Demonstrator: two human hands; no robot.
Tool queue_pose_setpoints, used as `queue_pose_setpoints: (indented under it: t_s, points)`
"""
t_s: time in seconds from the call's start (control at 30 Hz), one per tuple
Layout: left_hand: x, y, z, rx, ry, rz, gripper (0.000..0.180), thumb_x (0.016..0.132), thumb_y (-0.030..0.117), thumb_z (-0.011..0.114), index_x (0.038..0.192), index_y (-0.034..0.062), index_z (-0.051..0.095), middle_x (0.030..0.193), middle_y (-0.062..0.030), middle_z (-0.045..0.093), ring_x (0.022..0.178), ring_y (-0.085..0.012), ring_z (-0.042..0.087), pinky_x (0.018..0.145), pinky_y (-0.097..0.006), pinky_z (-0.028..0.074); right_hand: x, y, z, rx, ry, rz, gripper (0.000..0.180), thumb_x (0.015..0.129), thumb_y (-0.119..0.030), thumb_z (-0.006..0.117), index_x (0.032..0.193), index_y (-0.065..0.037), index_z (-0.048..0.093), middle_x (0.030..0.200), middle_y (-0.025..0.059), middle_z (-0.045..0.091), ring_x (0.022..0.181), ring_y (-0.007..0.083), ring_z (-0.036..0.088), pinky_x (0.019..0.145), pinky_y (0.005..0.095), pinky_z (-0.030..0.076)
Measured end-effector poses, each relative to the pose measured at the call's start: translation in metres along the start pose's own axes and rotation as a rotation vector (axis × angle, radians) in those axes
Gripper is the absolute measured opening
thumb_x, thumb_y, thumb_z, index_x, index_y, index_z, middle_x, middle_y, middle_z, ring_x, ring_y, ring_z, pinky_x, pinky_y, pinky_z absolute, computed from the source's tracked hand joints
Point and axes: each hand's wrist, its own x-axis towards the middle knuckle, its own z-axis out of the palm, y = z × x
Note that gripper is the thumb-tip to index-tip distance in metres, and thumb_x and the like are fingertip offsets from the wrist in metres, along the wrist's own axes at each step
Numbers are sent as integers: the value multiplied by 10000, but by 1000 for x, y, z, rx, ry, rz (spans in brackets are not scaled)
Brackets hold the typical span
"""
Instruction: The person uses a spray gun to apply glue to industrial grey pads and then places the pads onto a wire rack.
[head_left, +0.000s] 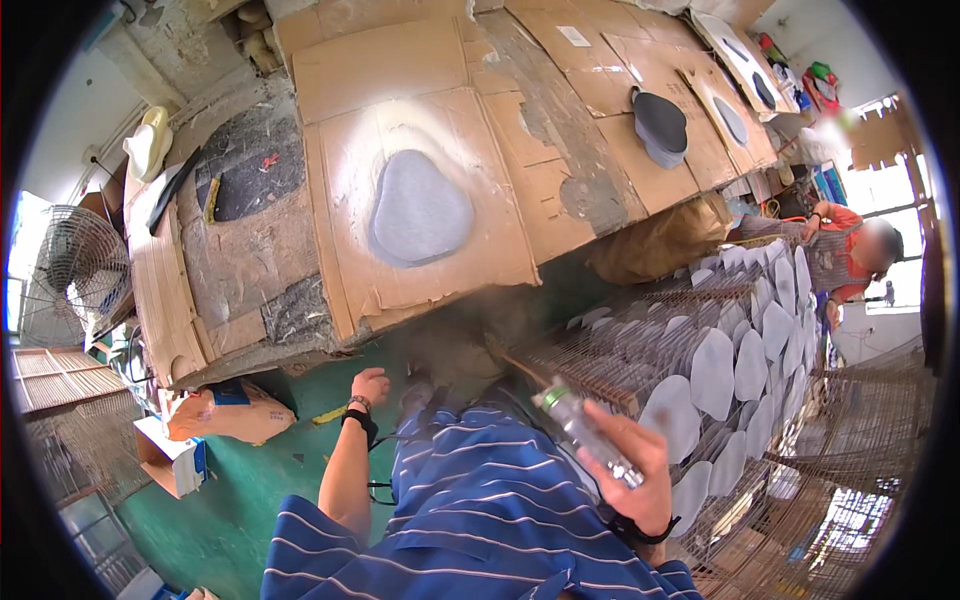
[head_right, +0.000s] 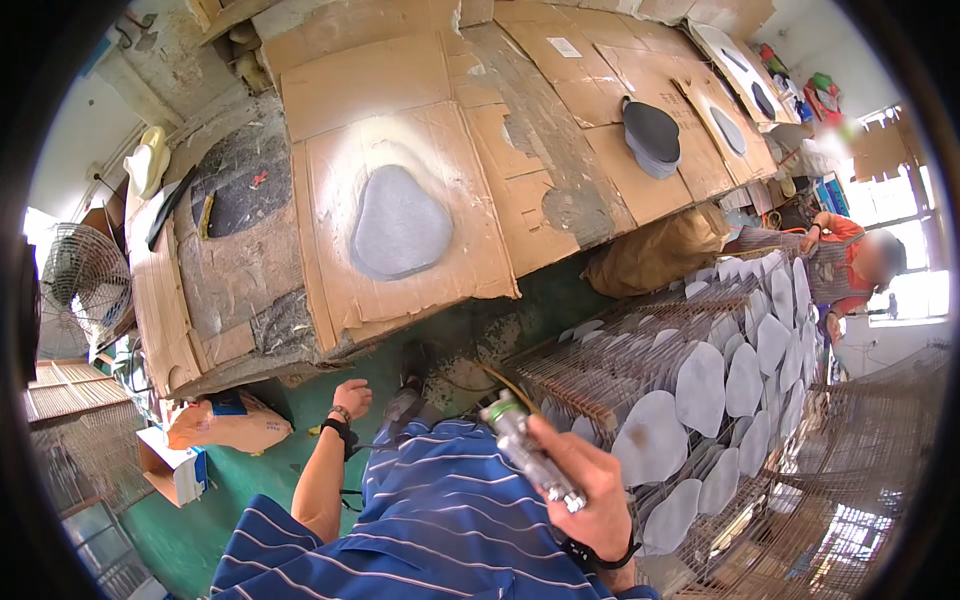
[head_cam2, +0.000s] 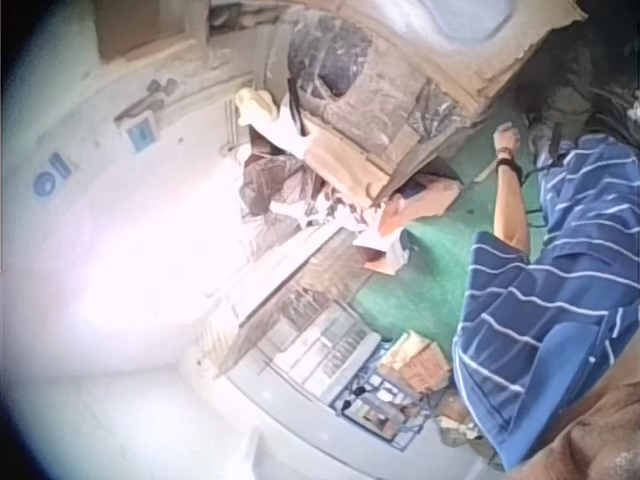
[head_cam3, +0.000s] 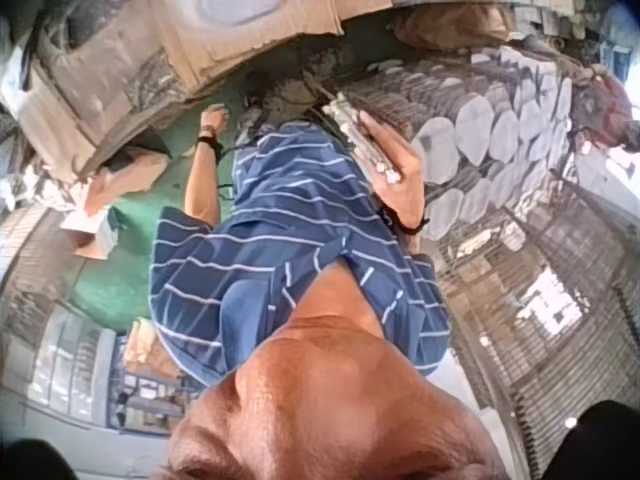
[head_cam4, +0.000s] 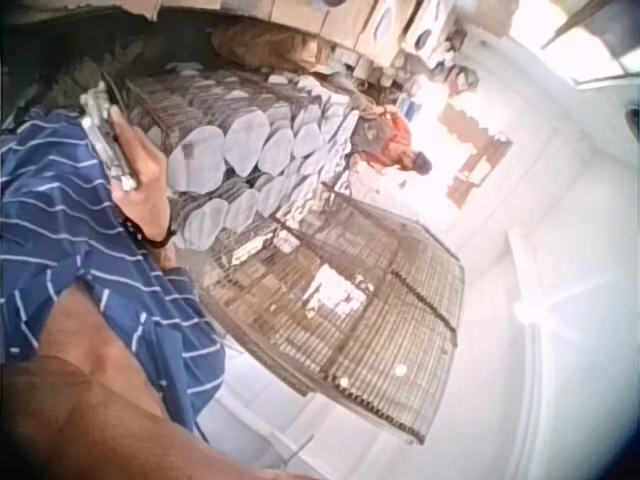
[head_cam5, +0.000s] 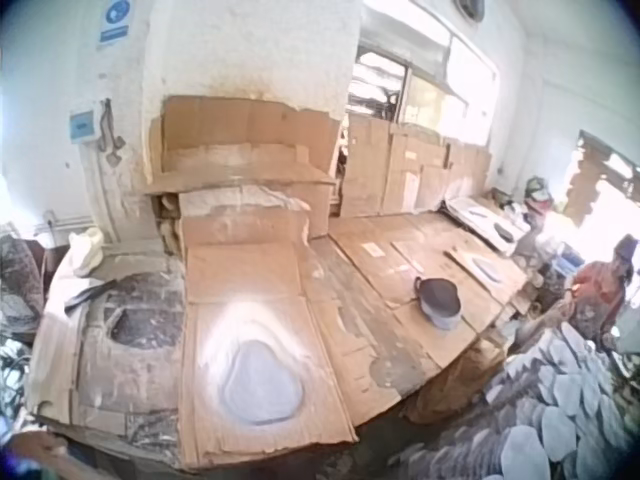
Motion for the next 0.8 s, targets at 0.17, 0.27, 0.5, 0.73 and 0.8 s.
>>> queue_pose_setpoints:
  t_s: [0.17, 0.27, 0.5, 0.73, 0.8]
  points:
    - [-12, 72, 31, 145, 119, 539, 226, 884, 135, 651, 1077, 51, 731, 768, -47, 721, 690, -140, 699, 588, -291, 552, -2, -5, 4, -77, 76, 66, 507, 772, 54, 742, 1271, 38, 652, 989, 199, 719, 841, 287, 709, 751, 316, 527]
    - [-2, 139, 54, 375, 350, 818, 212, 930, 233, 638, 1012, 60, 727, 758, -116, 717, 698, -267, 695, 661, -386, 549, -9, -11, -1, -87, 105, 55, 513, 777, 49, 743, 1281, 40, 644, 999, 202, 716, 842, 288, 706, 751, 320, 528]
    - [37, 245, 81, 407, 802, 910, 198, 911, 154, 601, 1066, 122, 720, 954, -148, 684, 873, -332, 670, 758, -457, 531, 4, -30, 15, -25, 159, -16, 539, 744, 39, 754, 1272, 46, 651, 906, 177, 704, 759, 255, 684, 701, 299, 511]
    - [51, 250, 78, 81, 839, 796, 274, 862, 85, 631, 1112, 173, 701, 1045, -90, 621, 911, -321, 640, 792, -443, 530, 14, -39, 26, -23, -28, 60, 692, 640, -15, 649, 1330, 18, 627, 913, 177, 676, 751, 321, 669, 687, 316, 516]
    - [49, 249, 80, 187, 796, 804, 283, 848, 93, 657, 1114, 178, 698, 1061, -82, 617, 925, -315, 635, 799, -437, 530, 22, -40, 37, -51, 128, 56, 531, 723, 24, 763, 1242, 66, 661, 835, 170, 683, 704, 243, 661, 669, 296, 501]
